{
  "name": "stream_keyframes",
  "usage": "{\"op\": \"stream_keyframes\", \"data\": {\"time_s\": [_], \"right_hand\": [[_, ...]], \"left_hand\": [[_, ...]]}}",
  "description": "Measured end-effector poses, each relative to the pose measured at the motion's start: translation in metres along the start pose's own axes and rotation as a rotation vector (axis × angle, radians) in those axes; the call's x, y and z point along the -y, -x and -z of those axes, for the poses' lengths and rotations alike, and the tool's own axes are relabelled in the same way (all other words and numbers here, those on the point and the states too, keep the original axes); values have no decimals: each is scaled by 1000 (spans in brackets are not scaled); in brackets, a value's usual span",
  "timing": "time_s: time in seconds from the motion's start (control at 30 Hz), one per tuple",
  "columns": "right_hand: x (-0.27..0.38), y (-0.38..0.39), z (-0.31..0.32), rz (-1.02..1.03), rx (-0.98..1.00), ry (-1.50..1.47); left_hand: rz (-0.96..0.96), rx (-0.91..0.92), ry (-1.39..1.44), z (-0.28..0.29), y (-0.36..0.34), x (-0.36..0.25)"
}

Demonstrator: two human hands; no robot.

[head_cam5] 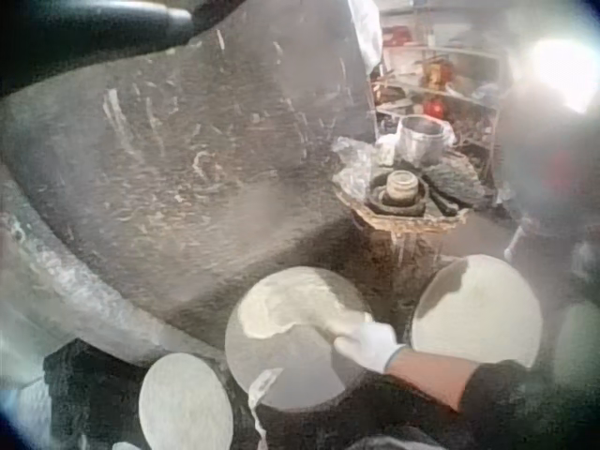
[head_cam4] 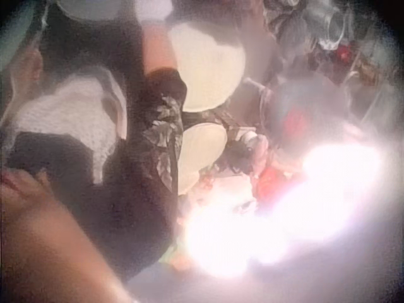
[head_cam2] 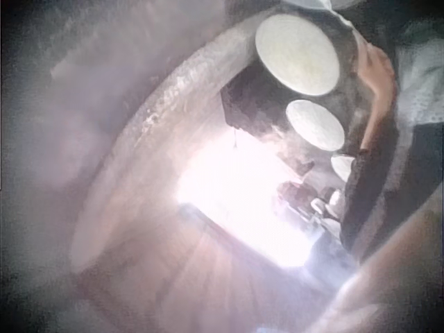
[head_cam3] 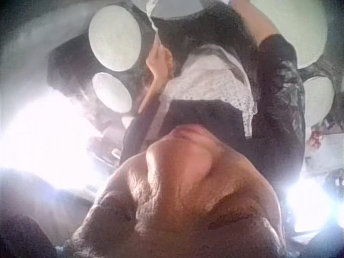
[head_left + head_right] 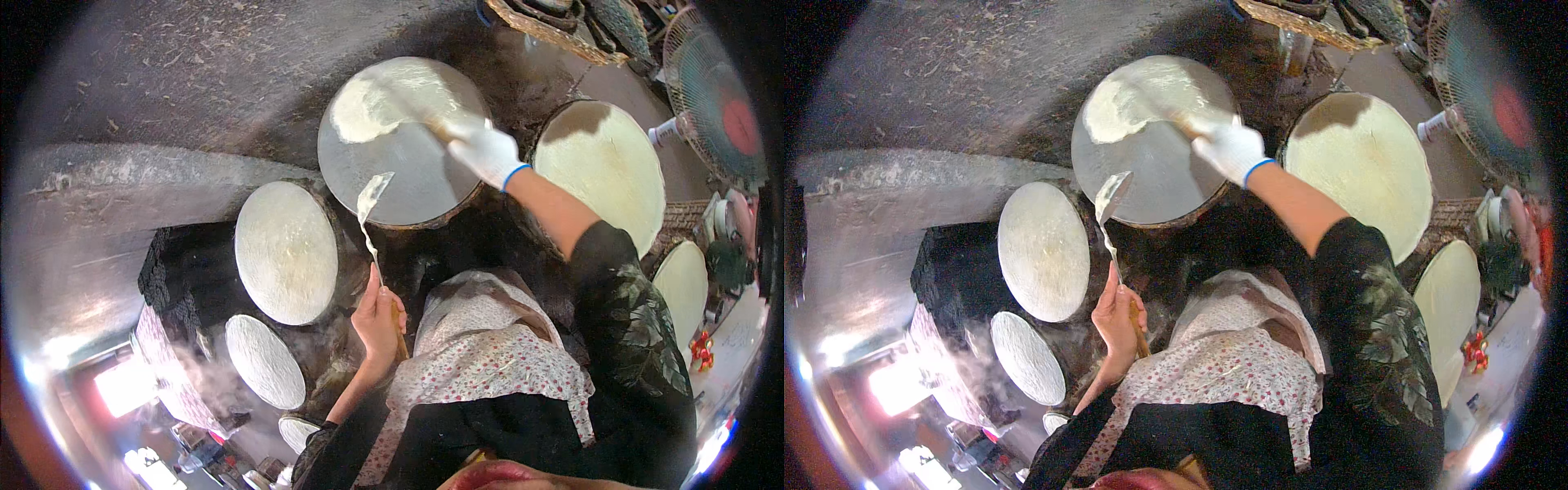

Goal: The person ladles batter onto multiple hot circular griddles, spreads it into thin crepes with a wooden spreader, and removes finished crepes to a stack. The process repeats across several griddles in a continuous cycle.

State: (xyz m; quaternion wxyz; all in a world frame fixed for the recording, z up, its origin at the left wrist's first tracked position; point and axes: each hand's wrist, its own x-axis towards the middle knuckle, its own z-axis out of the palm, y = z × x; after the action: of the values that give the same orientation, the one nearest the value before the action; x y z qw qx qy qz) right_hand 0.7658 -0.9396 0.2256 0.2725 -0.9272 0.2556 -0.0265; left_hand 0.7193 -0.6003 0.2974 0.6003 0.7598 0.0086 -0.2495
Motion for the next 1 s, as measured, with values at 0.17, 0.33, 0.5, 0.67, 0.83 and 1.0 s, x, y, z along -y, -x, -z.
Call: {"op": "stream_keyframes", "data": {"time_s": [0.17, 0.33, 0.5, 0.67, 0.83, 1.0], "right_hand": [[-12, -12, -21, 250, 265, -269], [-24, -19, -20, 11, 117, -355], [-14, -16, -16, 277, 489, -534], [-14, -34, -6, 88, 242, -474], [-11, -28, -12, 216, 378, -357], [-12, -26, -15, 167, 443, -337]], "left_hand": [[-28, -45, -17, -9, 6, 2], [10, -62, -16, -15, 9, 5], [31, -87, -51, -19, 13, 5], [44, -97, -8, -18, 13, 7], [26, -116, 5, -17, 12, 14], [33, -127, 2, -15, 14, 20]]}}
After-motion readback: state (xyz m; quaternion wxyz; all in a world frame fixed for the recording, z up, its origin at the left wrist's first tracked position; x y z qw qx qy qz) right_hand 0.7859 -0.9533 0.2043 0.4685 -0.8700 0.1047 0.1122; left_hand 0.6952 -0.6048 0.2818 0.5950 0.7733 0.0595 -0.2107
